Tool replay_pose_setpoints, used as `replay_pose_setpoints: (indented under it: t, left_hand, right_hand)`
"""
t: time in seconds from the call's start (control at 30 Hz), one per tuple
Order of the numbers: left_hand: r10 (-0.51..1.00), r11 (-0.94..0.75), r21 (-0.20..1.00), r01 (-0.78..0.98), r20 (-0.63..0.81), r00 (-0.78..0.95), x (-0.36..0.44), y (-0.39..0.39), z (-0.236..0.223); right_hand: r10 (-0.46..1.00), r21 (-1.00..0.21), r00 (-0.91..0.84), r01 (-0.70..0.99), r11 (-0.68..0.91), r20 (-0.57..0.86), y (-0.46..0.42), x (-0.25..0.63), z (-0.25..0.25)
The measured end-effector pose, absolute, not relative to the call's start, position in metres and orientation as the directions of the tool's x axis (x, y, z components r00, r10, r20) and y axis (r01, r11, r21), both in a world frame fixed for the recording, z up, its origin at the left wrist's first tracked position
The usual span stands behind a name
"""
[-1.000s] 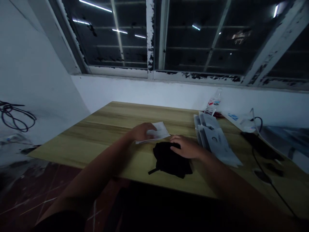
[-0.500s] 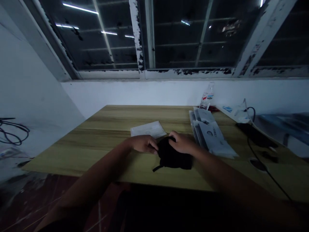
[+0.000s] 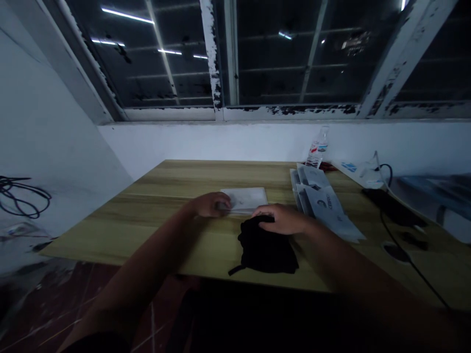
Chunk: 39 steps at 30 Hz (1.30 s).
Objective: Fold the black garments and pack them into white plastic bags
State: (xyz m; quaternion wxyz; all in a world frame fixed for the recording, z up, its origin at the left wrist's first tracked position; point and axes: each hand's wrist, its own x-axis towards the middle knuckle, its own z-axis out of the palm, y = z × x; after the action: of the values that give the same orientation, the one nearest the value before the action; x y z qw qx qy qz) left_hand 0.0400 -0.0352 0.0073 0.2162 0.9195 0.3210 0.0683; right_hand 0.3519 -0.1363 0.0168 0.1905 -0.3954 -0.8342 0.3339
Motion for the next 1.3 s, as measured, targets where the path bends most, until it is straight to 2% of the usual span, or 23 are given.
replay_pose_setpoints:
  t: [0.1, 0.33, 0.43, 0.53, 0.63, 0.77, 0.97, 1.17, 1.3]
  left_hand:
    - [0.591, -0.754, 0.428, 0.498, 0.112, 0.799, 0.065, -0.044, -0.002]
    - [0.690, -0.719, 0.065, 0.692, 0.191, 0.698, 0.104, -0.068, -0.007]
    - [0.687, -0.715, -0.012, 0.699, 0.173, 0.705, 0.110, -0.074, -0.003]
    - [0.755, -0.655, 0.042, 0.755, 0.080, 0.650, 0.110, -0.077, -0.001]
    - [0.795, -0.605, 0.151, 0.782, 0.059, 0.604, 0.107, -0.077, 0.000]
    - [0.745, -0.653, 0.371, 0.660, 0.160, 0.648, 0.098, -0.071, 0.000]
    - [0.751, -0.602, 0.584, 0.545, 0.183, 0.634, 0.090, -0.057, -0.009]
    - [0.790, -0.500, 0.715, 0.488, 0.146, 0.596, 0.090, -0.053, -0.013]
    - [0.788, -0.509, 0.715, 0.480, 0.162, 0.594, 0.092, -0.059, -0.009]
  right_hand:
    - [0.752, -0.688, -0.654, 0.507, 0.518, 0.084, -0.142, 0.350, 0.022]
    - [0.762, -0.519, -0.640, 0.618, 0.590, 0.103, -0.150, 0.345, 0.033]
    - [0.767, -0.459, -0.636, 0.658, 0.597, 0.087, -0.148, 0.351, 0.034]
    - [0.774, -0.438, -0.617, 0.663, 0.607, 0.140, -0.144, 0.354, 0.031]
    - [0.791, -0.401, -0.554, 0.683, 0.610, 0.260, -0.141, 0.345, 0.024]
    - [0.817, -0.237, -0.458, 0.801, 0.550, 0.349, -0.139, 0.320, 0.010]
    - [0.758, -0.008, -0.547, 0.809, 0.588, 0.354, -0.137, 0.308, 0.000]
    - [0.783, -0.035, -0.583, 0.797, 0.603, 0.218, -0.146, 0.316, -0.003]
    - [0.826, -0.062, -0.530, 0.833, 0.549, 0.190, -0.150, 0.310, -0.007]
